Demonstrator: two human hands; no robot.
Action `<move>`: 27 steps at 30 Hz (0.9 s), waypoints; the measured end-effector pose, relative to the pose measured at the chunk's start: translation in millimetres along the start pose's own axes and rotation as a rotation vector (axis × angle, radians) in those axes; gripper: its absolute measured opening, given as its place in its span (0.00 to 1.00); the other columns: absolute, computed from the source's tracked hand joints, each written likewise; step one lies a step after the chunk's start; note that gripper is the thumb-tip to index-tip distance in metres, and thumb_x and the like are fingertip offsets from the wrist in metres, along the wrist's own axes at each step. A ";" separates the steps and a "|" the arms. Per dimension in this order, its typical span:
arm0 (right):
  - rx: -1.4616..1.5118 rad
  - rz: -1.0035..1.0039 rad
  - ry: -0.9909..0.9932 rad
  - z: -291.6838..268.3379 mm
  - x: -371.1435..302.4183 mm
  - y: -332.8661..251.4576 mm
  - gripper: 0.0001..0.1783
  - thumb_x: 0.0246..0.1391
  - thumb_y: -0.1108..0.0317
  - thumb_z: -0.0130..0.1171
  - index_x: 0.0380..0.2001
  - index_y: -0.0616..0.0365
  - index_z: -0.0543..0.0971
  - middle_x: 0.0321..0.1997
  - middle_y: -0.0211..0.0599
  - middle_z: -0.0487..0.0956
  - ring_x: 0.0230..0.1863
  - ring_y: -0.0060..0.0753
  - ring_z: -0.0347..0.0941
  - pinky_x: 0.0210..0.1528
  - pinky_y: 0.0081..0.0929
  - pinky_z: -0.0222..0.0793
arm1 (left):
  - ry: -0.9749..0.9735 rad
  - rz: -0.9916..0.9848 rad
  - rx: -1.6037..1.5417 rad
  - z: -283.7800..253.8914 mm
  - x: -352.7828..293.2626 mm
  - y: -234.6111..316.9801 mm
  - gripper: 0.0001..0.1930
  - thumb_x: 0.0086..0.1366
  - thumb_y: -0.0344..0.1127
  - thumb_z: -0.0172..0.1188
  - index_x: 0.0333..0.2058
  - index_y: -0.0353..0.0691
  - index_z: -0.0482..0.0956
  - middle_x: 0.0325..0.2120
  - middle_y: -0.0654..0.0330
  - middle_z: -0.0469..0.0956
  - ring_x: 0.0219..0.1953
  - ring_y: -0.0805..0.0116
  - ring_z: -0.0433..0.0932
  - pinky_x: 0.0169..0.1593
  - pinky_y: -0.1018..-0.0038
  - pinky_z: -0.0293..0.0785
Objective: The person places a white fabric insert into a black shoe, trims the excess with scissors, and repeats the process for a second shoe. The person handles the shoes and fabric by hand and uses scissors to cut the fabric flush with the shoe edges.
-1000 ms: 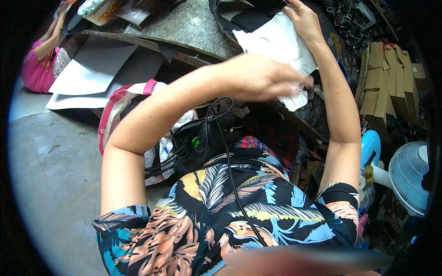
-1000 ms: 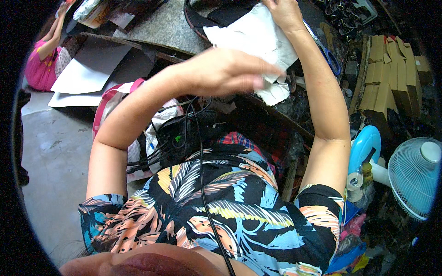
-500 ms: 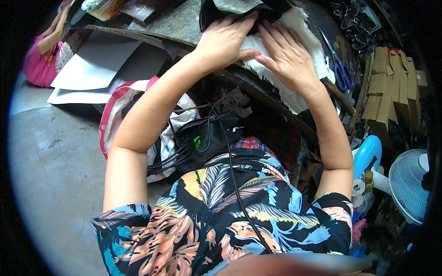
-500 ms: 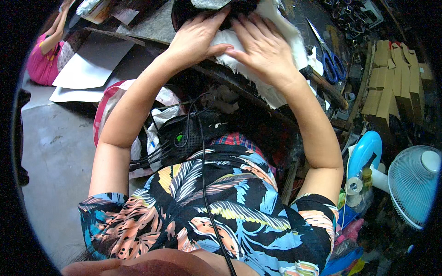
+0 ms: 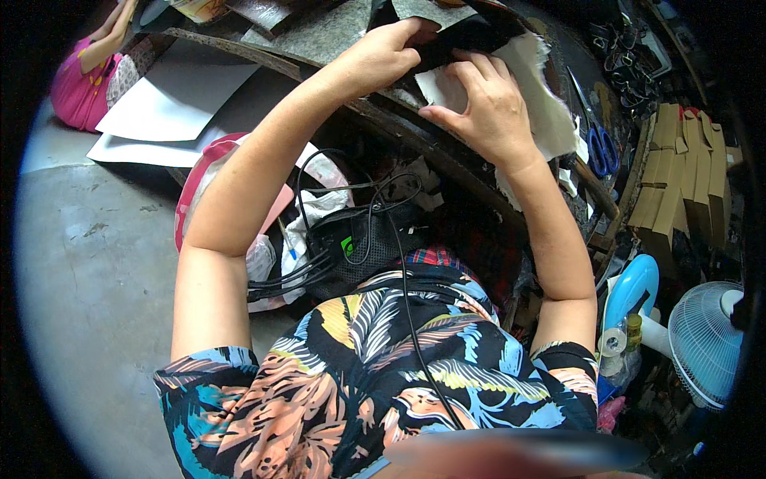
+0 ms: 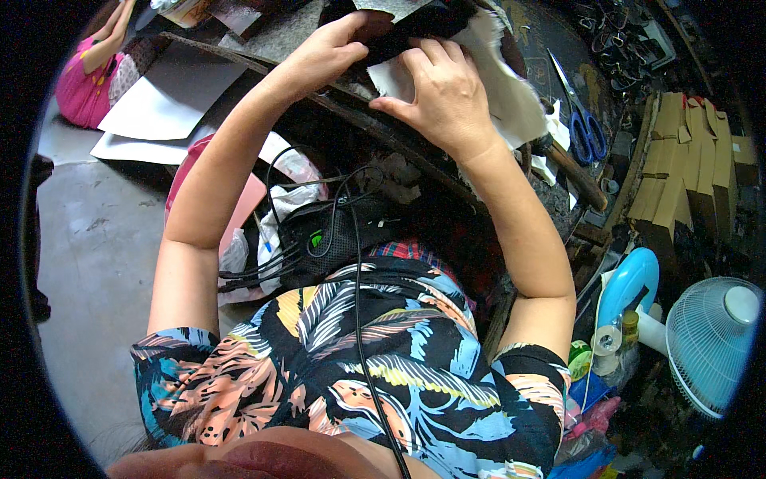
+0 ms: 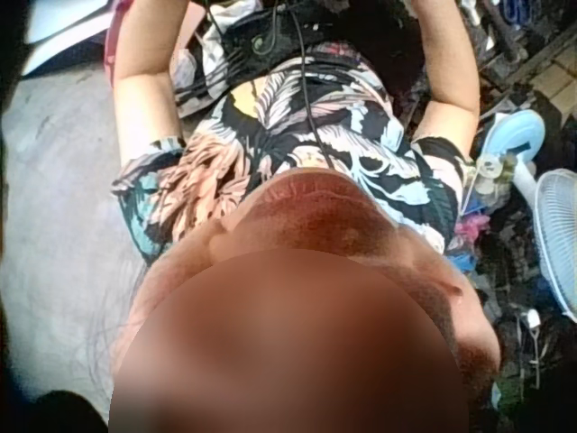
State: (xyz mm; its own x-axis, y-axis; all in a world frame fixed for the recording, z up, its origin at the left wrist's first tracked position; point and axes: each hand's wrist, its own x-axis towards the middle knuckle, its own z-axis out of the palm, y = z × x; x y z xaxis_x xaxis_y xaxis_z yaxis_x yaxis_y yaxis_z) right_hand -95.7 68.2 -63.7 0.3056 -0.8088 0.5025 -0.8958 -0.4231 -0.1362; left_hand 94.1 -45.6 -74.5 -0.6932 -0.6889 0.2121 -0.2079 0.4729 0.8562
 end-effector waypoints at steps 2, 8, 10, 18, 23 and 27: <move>0.019 -0.005 0.032 6.4 -0.6 3.4 0.19 0.55 0.56 0.67 0.44 0.58 0.82 0.53 0.47 0.80 0.55 0.48 0.73 0.58 0.41 0.69 | 0.068 0.083 0.124 0.5 -2.4 1.4 0.22 0.61 0.26 0.56 0.56 0.32 0.74 0.49 0.50 0.78 0.53 0.61 0.77 0.59 0.69 0.70; 0.804 0.511 0.147 6.6 -10.6 21.6 0.10 0.66 0.65 0.58 0.38 0.61 0.82 0.28 0.25 0.76 0.31 0.15 0.69 0.36 0.18 0.67 | 0.121 0.179 0.348 3.3 -14.6 14.9 0.14 0.59 0.37 0.67 0.41 0.36 0.82 0.40 0.50 0.77 0.43 0.53 0.80 0.49 0.65 0.77; 0.844 0.521 0.194 5.9 -11.9 23.1 0.12 0.67 0.63 0.57 0.37 0.61 0.82 0.24 0.27 0.76 0.28 0.16 0.68 0.34 0.20 0.67 | 0.126 0.245 0.441 10.0 -17.1 20.7 0.22 0.52 0.45 0.75 0.38 0.35 0.81 0.39 0.51 0.76 0.43 0.52 0.78 0.48 0.66 0.75; 0.803 0.464 0.219 8.0 -11.9 20.7 0.13 0.66 0.62 0.57 0.37 0.62 0.82 0.23 0.29 0.77 0.28 0.16 0.69 0.33 0.21 0.68 | 0.087 0.310 0.856 38.5 -19.5 39.4 0.11 0.54 0.35 0.68 0.33 0.39 0.77 0.33 0.54 0.76 0.33 0.53 0.82 0.36 0.63 0.81; 0.762 0.465 0.227 9.2 -12.9 21.2 0.12 0.66 0.63 0.58 0.37 0.62 0.82 0.24 0.28 0.77 0.28 0.16 0.69 0.33 0.20 0.68 | 0.116 0.335 0.988 48.6 -15.5 40.5 0.10 0.53 0.34 0.65 0.33 0.39 0.77 0.29 0.55 0.77 0.30 0.54 0.83 0.33 0.65 0.82; 0.825 0.489 0.267 10.6 -12.7 21.2 0.12 0.66 0.62 0.58 0.38 0.61 0.82 0.24 0.26 0.77 0.29 0.15 0.70 0.34 0.19 0.68 | 0.310 0.221 0.799 25.3 -5.7 33.2 0.06 0.56 0.35 0.61 0.29 0.40 0.77 0.29 0.51 0.80 0.31 0.49 0.82 0.36 0.58 0.79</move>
State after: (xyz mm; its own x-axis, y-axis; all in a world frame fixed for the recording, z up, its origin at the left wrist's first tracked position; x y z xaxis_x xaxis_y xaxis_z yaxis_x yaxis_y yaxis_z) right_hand -115.2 65.3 -82.0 -0.2109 -0.8943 0.3948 -0.3679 -0.3016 -0.8796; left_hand 73.7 -12.0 -59.2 -0.5803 -0.5994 0.5514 -0.5915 0.7755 0.2205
